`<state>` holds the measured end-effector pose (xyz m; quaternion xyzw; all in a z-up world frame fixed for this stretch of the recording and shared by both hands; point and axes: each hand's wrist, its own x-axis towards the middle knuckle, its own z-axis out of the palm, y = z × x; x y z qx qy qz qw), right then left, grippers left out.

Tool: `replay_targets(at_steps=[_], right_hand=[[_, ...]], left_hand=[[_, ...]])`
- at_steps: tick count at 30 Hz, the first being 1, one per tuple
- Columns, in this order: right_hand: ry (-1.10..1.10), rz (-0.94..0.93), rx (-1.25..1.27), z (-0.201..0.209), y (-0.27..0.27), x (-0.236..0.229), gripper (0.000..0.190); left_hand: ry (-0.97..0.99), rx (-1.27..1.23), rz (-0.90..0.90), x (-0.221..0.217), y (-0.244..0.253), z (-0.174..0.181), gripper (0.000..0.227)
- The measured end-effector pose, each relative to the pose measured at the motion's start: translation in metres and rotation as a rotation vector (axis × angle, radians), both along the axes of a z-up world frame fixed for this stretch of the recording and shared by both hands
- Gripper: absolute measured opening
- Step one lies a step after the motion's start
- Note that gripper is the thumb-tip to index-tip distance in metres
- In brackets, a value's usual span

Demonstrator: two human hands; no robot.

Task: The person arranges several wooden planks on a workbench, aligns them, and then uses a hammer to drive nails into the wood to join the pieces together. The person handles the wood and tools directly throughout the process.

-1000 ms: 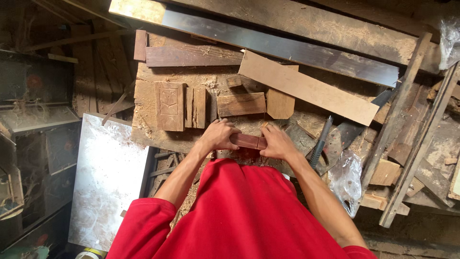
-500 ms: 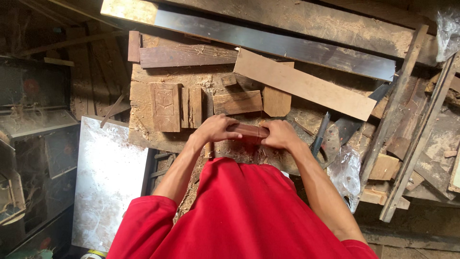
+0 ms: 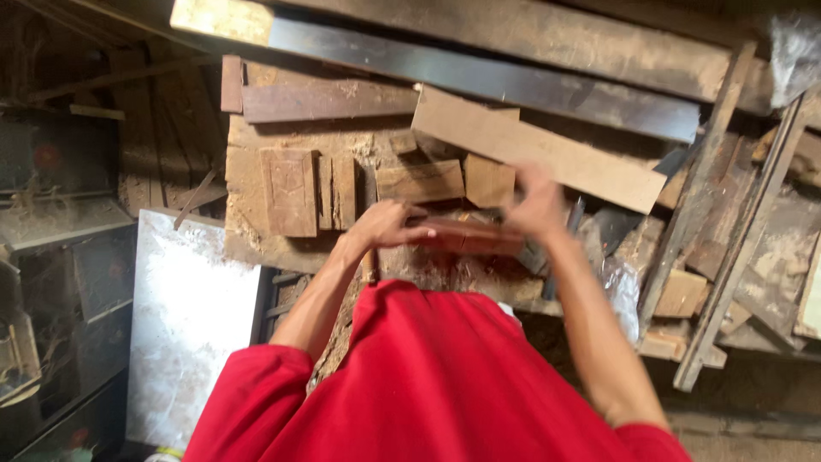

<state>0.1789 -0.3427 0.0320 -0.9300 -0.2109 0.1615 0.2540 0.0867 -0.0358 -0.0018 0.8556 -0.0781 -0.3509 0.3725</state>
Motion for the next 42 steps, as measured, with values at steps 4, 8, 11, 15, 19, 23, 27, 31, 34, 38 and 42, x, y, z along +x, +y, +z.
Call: replay_targets(at_steps=[4,8,11,15,19,23,27,31,34,38,42], right_hand=[[0.009,-0.223,-0.338,-0.001,-0.021,0.046,0.103],[0.034,-0.147,-0.448,-0.011,-0.024,0.057,0.108],[0.067,-0.207,-0.427,-0.012,-0.017,0.055,0.098],[0.079,-0.288,-0.361,0.013,-0.007,0.047,0.094],[-0.144,-0.34,-0.107,0.052,0.001,0.044,0.091],[-0.101,-0.069,-0.064,0.071,0.013,0.035,0.079],[0.002,0.246,-0.177,0.052,0.056,0.015,0.088],[0.135,0.227,-0.205,0.022,0.073,-0.01,0.091],[0.127,0.197,-0.201,0.0,0.074,-0.02,0.088],[0.021,0.227,-0.231,-0.017,0.073,-0.025,0.086],[0.078,0.202,-0.085,-0.005,0.065,-0.024,0.069]], left_hand=[[-0.197,-0.115,0.02,0.006,-0.005,0.008,0.086],[-0.189,-0.075,0.0,0.009,-0.004,0.013,0.086],[-0.333,-0.132,0.023,0.011,0.0,0.018,0.081],[-0.471,-0.161,0.039,0.01,0.003,0.03,0.075],[-0.269,-0.043,0.062,0.0,0.015,0.046,0.072],[-0.289,-0.1,0.076,-0.007,0.011,0.05,0.068],[-0.131,-0.177,0.054,-0.019,0.0,0.039,0.069],[-0.407,-0.116,-0.041,-0.044,-0.007,0.024,0.073],[-0.445,-0.127,-0.039,-0.061,-0.004,0.018,0.07],[-0.38,-0.063,-0.019,-0.07,0.0,0.011,0.069],[-0.388,-0.03,0.022,-0.065,0.007,-0.001,0.069]])
